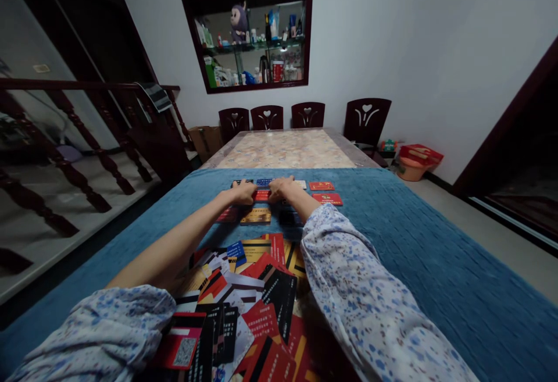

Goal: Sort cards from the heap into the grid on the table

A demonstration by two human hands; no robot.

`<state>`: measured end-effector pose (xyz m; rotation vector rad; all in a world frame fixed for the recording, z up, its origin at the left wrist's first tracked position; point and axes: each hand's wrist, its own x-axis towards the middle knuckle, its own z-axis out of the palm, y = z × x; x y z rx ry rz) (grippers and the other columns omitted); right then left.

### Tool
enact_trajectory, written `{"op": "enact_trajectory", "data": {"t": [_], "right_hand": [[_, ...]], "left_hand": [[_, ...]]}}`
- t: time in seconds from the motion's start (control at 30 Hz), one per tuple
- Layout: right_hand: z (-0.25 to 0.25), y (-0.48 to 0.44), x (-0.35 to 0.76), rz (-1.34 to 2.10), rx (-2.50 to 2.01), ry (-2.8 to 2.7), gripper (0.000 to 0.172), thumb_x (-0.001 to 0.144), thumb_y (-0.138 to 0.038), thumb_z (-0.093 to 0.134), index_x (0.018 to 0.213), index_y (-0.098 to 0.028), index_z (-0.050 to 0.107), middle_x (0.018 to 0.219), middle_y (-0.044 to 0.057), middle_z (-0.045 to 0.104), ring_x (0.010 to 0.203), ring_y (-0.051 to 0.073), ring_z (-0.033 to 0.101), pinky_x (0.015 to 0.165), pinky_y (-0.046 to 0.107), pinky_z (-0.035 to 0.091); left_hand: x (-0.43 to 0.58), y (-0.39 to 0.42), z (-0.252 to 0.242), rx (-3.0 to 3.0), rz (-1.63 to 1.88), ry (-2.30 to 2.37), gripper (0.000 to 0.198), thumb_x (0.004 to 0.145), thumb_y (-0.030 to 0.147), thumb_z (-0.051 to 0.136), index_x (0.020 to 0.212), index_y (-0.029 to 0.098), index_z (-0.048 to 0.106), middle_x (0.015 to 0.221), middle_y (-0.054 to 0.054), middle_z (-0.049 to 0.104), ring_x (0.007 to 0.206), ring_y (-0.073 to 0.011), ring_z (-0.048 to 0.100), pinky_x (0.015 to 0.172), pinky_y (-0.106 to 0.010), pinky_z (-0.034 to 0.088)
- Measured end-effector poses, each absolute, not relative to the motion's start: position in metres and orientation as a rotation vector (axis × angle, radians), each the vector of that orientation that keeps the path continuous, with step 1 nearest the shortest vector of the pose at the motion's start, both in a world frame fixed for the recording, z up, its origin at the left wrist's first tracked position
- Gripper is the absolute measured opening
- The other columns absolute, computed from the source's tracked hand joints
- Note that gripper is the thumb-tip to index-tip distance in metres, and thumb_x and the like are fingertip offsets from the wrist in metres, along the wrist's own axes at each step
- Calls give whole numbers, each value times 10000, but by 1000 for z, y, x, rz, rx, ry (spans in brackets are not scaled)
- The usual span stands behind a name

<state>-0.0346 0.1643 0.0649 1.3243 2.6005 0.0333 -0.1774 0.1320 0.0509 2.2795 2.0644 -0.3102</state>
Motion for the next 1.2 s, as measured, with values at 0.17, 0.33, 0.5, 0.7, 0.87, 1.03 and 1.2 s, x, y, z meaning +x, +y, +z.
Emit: {"op": "enact_trajectory", "data": {"t": [0.17, 0.33, 0.5, 0.7, 0.87, 1.03, 1.2], "right_hand": [[69, 161, -26, 122, 1260, 2667, 500, 762, -433, 637, 1201, -194, 668, 1246, 172, 657, 1176, 366, 576, 986, 539, 427], [71, 157, -12, 160, 1208, 2748, 472, 834, -455, 569, 1220, -196, 650, 1237, 169, 659, 1168, 348, 573, 957, 531, 436], [67, 153, 5, 172, 1169, 2829, 426, 856, -421, 567, 1233, -240, 647, 1210, 119, 680, 1179, 311, 559, 946, 458, 428], [65, 138, 25, 224, 1194, 2900, 343, 856, -306, 566, 1175, -255, 683, 1186, 94, 692, 1172, 291, 542, 902, 398, 409], [68, 119, 44, 208, 1189, 2929, 290, 891, -317, 544, 1128, -248, 697, 1202, 103, 681, 1144, 291, 534, 874, 395, 385], [69, 99, 62, 219, 1196, 2949, 283, 886, -243, 523, 1107, -260, 699, 1181, 88, 683, 1124, 289, 524, 866, 394, 358], [63, 82, 83, 202, 1159, 2973, 255, 882, -264, 540, 1073, -223, 704, 1148, 109, 688, 1134, 291, 500, 874, 393, 330]], "left_hand": [[-177, 123, 57, 2344, -291, 2076, 404, 680, 102, 575, 1072, 188, 617, 1284, -160, 568, 1268, -366, 411, 1002, -571, 377], [-174, 110, 62, 2399, -258, 2085, 436, 708, 99, 550, 1131, 194, 600, 1288, -153, 557, 1241, -356, 412, 961, -536, 394], [-169, 89, 63, 2444, -186, 2100, 437, 713, 121, 584, 1142, 201, 606, 1264, -135, 555, 1232, -343, 402, 961, -501, 383], [-163, 62, 63, 2486, -65, 2088, 418, 781, 132, 527, 1187, 202, 601, 1248, -134, 563, 1217, -326, 391, 954, -491, 373], [-156, 42, 63, 2491, 24, 2081, 351, 811, 129, 507, 1132, 216, 619, 1228, -116, 577, 1213, -313, 398, 937, -473, 367], [-151, 25, 58, 2507, 148, 2027, 291, 832, 163, 507, 1091, 201, 634, 1222, -112, 591, 1185, -307, 413, 938, -474, 358], [-139, 13, 50, 2522, 189, 1971, 291, 844, 145, 496, 1086, 196, 650, 1223, -112, 586, 1189, -313, 417, 921, -464, 365]]}}
